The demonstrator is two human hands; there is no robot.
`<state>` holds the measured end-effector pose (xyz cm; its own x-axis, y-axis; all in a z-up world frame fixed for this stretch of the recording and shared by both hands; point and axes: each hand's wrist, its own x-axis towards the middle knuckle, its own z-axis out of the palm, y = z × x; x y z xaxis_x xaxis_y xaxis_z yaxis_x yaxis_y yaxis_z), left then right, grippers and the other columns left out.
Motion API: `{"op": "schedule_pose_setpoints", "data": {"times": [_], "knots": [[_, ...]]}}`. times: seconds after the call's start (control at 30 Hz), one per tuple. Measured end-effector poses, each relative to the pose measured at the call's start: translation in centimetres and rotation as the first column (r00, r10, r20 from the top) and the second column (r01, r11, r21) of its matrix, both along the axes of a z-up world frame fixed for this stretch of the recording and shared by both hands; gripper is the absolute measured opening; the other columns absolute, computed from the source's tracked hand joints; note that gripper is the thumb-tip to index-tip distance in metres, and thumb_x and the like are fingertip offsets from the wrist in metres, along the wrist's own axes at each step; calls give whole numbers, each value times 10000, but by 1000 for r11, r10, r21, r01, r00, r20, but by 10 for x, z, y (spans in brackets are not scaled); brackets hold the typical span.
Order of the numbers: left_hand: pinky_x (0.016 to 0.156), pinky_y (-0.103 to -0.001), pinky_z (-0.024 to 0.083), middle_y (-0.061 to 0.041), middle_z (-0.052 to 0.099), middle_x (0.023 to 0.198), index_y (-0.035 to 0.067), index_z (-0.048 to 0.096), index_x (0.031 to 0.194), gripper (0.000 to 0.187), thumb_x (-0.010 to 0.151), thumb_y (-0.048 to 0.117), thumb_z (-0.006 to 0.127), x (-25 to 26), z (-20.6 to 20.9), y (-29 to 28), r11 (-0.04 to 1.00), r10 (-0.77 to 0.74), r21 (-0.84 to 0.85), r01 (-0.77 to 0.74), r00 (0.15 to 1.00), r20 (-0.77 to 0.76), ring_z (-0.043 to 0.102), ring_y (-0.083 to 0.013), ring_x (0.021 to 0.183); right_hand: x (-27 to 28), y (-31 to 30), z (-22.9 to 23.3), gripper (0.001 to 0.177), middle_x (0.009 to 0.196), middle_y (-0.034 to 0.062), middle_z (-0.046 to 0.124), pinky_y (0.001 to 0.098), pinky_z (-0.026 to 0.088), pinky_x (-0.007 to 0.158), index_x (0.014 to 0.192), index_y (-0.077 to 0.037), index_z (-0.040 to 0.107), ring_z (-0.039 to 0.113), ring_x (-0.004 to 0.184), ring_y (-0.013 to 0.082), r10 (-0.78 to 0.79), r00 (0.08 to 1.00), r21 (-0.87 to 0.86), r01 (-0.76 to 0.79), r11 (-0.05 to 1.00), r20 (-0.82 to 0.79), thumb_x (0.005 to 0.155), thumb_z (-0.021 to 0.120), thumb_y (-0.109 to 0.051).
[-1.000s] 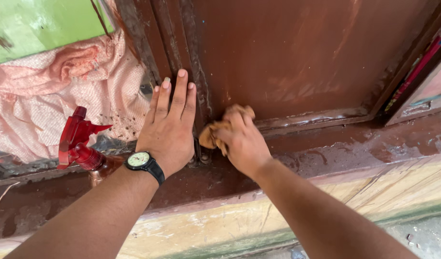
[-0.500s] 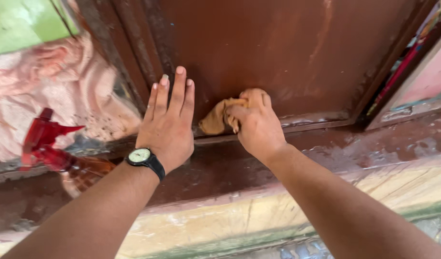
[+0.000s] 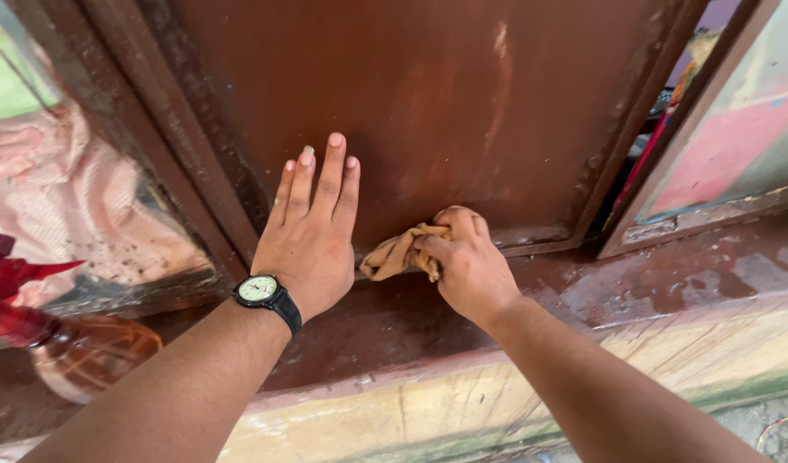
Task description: The person cleans a window by spraying liquid onto the window panes with a spray bottle and wiping the frame and glass with a cloth.
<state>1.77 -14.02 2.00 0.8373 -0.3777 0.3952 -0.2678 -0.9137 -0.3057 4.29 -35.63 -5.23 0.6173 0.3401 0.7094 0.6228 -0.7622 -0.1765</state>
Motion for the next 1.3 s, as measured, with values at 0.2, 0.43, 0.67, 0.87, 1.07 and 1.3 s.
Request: {"op": "schedule_pose_setpoints", "data": {"times": [0.2,0.43,0.67,0.87,1.07,1.3], "knots": [[1233,-491,132,-213,28,1664,8,216,1581,823,810,44,501,9,-5,-26,998,-55,-20,56,998,25,150,-421,1510,14,-47,14,348,1318,206,543,439,504,981,1076,-124,774,532,1168,421,-49,996,150,37,988,80,764,716,21],[1193,-502,146,-243,37,1689,39,261,1583,852,779,92,538,20,-6,-50,995,-96,-10,96,995,-20,162,-465,1522,13,-81,-6,362,1192,167,568,459,500,958,1081,-172,780,553,1104,401,-4,996,71,11,997,-91,773,746,15],[1213,-487,191,-253,107,1639,-79,310,1499,754,825,145,561,24,-15,-61,991,-120,-55,123,992,49,220,-426,1486,21,-106,-10,400,1279,191,557,452,489,997,1124,-131,732,537,1163,423,-102,987,254,68,965,123,771,702,54],[1221,-482,189,-276,105,1636,-94,291,1500,802,811,187,589,26,-5,-70,990,-134,-39,136,990,50,212,-427,1488,17,-119,-1,378,1209,202,550,471,465,951,1063,-154,751,526,1107,438,-123,992,156,127,980,-31,730,743,24],[1197,-501,190,-266,106,1650,-65,291,1522,860,785,211,637,30,7,-92,978,-188,-79,192,981,50,206,-442,1469,14,-117,22,361,1261,168,555,457,461,999,1075,-124,737,517,1159,409,-166,977,192,139,972,135,757,714,45],[1203,-517,192,-269,131,1622,-49,304,1502,845,778,210,653,37,32,-110,969,-221,-83,232,968,120,219,-455,1471,23,-125,83,421,1293,194,539,459,447,1034,1102,-101,750,497,1189,431,-149,965,91,132,987,215,719,693,64]]}}
